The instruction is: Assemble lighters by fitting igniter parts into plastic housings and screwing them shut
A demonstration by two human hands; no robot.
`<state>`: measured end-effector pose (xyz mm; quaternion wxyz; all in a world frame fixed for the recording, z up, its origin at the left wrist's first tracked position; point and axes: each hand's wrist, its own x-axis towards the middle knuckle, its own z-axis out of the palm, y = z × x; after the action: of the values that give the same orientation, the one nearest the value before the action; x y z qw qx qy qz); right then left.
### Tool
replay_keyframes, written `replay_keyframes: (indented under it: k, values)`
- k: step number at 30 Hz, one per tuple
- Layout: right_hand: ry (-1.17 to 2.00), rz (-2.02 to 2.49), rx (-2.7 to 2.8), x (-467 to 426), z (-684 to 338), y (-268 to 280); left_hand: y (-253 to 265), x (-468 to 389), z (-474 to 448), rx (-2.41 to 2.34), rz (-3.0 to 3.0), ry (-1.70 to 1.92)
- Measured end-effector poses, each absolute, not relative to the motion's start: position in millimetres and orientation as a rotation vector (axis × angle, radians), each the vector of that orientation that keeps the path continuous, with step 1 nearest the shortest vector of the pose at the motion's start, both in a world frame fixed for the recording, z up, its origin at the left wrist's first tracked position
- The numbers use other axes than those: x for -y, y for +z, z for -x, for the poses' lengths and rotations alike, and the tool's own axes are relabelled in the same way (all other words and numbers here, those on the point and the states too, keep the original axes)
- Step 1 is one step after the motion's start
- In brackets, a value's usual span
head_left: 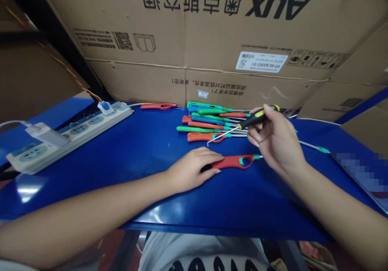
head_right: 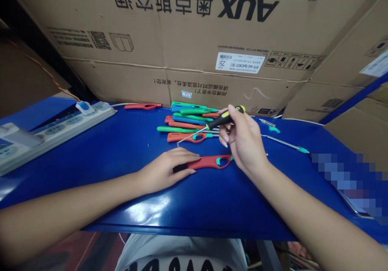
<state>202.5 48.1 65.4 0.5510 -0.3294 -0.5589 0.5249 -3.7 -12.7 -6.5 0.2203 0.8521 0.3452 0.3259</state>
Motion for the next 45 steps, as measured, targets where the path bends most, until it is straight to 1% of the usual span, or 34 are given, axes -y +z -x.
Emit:
replay_keyframes:
  k: [7,12,20,32,38,42,45]
  values:
    - [1.284,0.815,1.181,-53,-218,51,-6,16,-1,-1.036,-2.269,0.966]
    - [1.297,0.831,1.202,-52,-217,47,5,24,-2,-1.224,-2.053,1.167]
    - [1.279,0.82,1.263,-52,-218,47,15,27,-3,-1.151,-2.015,1.289]
    - [1.296,0.807,1.212,-50,-219,49,14,24,-2,-1.124,-2.077,1.286]
    - [1.14,0.753,1.334,-50,-221,47,12,23,-1,-1.109,-2.084,1.264]
    - [1.006,0.666,1.575,-48,-229,53,7,24,-2,-1.125,-2.091,1.204]
    - [1.073,0.576,1.82,-41,-234,62,4,26,-5,-1.131,-2.08,1.094]
